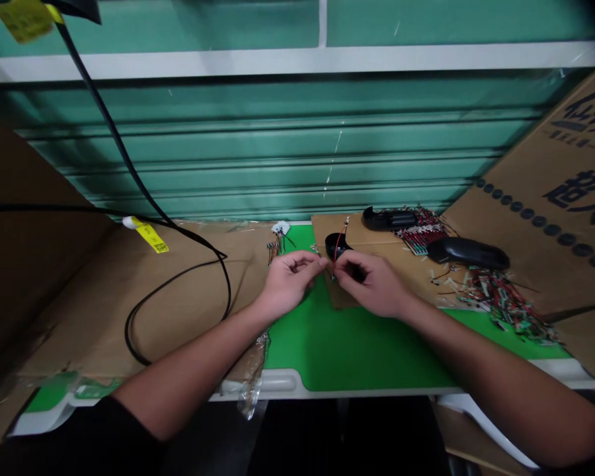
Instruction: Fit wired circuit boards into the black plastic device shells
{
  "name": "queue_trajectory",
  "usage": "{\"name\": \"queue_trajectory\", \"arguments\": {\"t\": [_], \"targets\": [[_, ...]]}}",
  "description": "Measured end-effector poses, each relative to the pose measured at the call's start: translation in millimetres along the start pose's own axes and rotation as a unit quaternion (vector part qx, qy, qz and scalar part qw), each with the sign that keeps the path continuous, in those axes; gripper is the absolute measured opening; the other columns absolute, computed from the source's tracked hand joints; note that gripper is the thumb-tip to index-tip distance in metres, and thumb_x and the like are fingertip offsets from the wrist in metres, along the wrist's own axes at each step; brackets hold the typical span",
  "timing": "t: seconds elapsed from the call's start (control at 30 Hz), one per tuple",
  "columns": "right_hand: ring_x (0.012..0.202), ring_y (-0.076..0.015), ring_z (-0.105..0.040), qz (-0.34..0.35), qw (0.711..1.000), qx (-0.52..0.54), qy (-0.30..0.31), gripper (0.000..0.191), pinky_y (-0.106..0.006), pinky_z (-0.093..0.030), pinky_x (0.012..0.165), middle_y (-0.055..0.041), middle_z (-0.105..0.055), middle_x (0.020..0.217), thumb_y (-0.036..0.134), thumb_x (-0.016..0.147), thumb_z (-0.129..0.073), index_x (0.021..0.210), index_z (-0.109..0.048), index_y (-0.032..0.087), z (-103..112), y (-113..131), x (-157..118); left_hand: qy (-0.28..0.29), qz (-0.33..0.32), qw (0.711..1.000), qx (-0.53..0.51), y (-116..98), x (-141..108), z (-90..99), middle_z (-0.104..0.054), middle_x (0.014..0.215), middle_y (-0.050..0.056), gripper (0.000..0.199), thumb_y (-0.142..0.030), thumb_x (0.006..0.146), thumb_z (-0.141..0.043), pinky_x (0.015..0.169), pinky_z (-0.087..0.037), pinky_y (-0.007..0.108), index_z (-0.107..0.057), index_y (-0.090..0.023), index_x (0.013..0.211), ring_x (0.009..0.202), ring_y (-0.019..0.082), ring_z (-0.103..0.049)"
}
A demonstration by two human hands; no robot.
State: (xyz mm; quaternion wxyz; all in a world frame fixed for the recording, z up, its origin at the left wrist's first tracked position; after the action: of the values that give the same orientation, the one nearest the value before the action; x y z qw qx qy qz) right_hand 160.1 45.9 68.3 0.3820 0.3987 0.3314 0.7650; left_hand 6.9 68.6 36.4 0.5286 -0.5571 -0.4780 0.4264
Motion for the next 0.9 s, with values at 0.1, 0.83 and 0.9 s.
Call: {"name": "queue_trajectory", "arguments": {"t": [0.1,0.83,0.9], "targets": [[0.073,-0.0164,-0.056,-0.020,0.998,0.026,-0.048,0.012,-0.029,-0.044,0.067,-0.0004,-0.064,0.081,0.025,0.100,-0.063,0.089,-0.066,0.021,8,-8,0,-0.016,0.014,0.999,-0.024,0,0,5.4,-0.061,0.056,-0.001,0.049,-0.061,0.068,-0.098,0.045,-0.032,0.024,-0.075,-0.018,0.071,0.046,0.009,-0.048],[0.068,-0.0155,-0.057,0.000,0.999,-0.019,0.039,0.009,-0.028,-0.044,0.065,0.0016,-0.065,0.075,0.018,0.092,-0.066,0.085,-0.066,0.022,-12,5,-5,-0.050,-0.019,0.998,0.028,-3,2,15.0,-0.077,0.074,0.004,0.027,-0.045,0.072,-0.094,0.068,-0.050,0.030,-0.084,-0.020,0.075,0.069,0.018,-0.064],[0.070,-0.0163,-0.057,-0.006,1.000,-0.013,0.001,0.009,-0.029,-0.044,0.065,0.0002,-0.066,0.078,0.021,0.094,-0.065,0.086,-0.067,0.022,-4,1,-4,-0.047,-0.001,0.999,0.000,0,3,16.2,-0.074,0.071,0.004,0.029,-0.046,0.072,-0.093,0.067,-0.049,0.029,-0.081,-0.020,0.073,0.067,0.016,-0.063]]}}
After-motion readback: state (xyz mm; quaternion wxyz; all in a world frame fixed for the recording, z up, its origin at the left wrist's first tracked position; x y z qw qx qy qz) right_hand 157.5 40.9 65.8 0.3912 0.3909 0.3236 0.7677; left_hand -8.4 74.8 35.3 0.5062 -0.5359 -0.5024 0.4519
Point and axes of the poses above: each hand's wrist, its own x-axis towards the middle knuckle, its own z-axis out of the back of the hand, y = z × x, the point moved 10 cm from there along x, towards the middle knuckle
